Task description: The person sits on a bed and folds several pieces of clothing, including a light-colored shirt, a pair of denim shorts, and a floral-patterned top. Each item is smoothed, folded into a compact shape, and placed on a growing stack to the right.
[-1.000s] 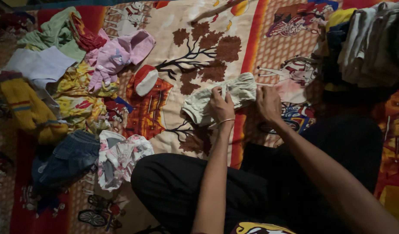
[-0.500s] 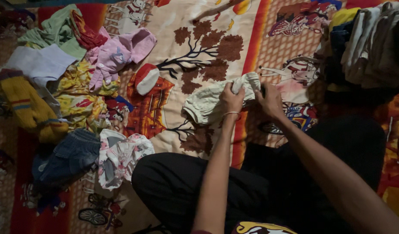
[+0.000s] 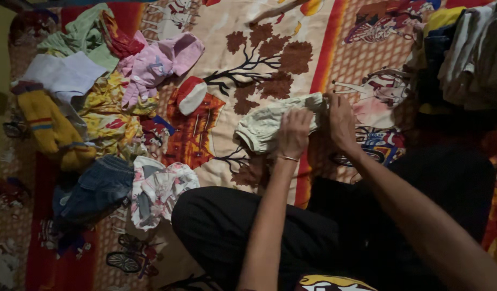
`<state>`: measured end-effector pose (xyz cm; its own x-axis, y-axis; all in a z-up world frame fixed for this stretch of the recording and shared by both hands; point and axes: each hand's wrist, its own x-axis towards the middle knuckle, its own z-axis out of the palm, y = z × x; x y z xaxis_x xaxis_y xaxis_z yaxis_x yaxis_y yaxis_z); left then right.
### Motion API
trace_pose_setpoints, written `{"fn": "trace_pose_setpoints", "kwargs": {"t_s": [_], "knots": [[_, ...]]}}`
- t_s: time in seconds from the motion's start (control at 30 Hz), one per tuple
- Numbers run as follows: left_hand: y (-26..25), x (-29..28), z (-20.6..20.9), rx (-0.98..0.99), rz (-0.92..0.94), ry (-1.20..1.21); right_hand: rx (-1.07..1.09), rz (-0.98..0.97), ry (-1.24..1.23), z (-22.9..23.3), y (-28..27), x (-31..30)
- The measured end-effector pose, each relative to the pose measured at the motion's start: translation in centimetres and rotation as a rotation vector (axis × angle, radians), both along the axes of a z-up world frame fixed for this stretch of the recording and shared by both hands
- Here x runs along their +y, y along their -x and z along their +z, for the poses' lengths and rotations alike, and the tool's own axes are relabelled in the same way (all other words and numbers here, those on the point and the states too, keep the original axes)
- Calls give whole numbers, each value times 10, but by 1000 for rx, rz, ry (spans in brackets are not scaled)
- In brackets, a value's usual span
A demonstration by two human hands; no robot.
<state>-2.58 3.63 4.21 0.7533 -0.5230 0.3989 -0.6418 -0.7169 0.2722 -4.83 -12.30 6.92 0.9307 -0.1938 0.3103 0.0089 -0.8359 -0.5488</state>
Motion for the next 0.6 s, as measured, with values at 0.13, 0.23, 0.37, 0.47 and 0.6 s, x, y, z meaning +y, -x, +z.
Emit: {"fn": "trace_pose_setpoints", "kwargs": {"t_s": [0.13,0.23,0.37,0.47,0.6], "knots": [[1,-7,8,27,80,12,-30,8,6,1,0,1],[-6,-8,13,43,237,57,19,128,70,1,3,1],[-21,-7,16,162,357,7,22,331,112,-5,4,-1],[-31,-7,12,184,362,-57,93,377,227,-18,6,-2],[-30,-13,-4,172,465,-166,178,386,245,-40,6,-5]]}}
